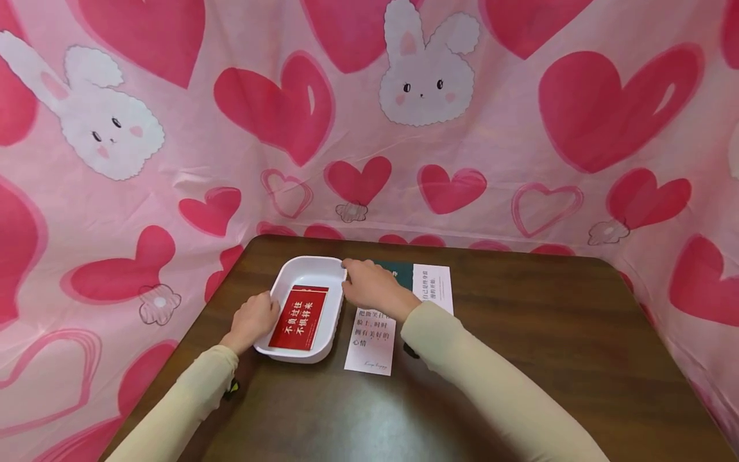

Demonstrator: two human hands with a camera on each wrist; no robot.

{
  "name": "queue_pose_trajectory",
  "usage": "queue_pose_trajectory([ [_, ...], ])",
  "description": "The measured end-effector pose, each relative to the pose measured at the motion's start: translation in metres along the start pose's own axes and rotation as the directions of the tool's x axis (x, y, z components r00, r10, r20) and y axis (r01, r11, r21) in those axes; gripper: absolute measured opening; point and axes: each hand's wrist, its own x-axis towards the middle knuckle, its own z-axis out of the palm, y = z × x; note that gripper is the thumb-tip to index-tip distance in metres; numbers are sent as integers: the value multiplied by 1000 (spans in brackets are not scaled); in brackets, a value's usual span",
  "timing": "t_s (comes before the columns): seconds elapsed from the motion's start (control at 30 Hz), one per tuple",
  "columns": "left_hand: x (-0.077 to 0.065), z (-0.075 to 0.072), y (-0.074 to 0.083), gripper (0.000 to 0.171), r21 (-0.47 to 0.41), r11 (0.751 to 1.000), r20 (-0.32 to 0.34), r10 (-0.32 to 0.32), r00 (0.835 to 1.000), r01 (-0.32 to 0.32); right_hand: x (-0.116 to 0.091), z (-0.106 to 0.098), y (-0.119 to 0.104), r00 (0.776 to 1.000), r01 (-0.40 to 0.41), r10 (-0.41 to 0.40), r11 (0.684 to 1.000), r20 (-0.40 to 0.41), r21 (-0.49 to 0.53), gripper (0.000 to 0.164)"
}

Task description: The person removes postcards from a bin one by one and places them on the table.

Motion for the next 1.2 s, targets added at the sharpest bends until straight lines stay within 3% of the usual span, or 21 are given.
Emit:
queue_pose_trajectory([
  [0.3, -1, -2, 2, 31, 8, 1000, -2, -3, 1000, 3, 35, 7, -22, 1000, 10, -11, 999, 14, 30, 50],
  [0.53, 1, -7, 3, 32, 5, 1000, -9, 8, 1000, -8, 57, 14, -30, 999, -35, 35, 999, 19, 35, 52],
  [0.8, 1, -7, 1, 30, 1, 1000, -15, -2, 1000, 2, 74, 36, -34, 986, -112, 87, 977, 139, 179, 59],
  [0.93, 2, -3, 2, 30, -3, 1000, -5, 10, 1000, -10, 74, 52, -34, 962, -229, 167, 924, 216, 306, 49],
  [1.07, 2, -1, 4, 30, 5, 1000, 0, 11, 1000, -11, 70, 68, -33, 919, -360, 226, 813, 322, 458, 40],
  [1.2, 0, -1, 1, 30, 12, 1000, -3, -19, 1000, 19, 70, 82, -32, 877, -449, 248, 726, 410, 521, 49],
])
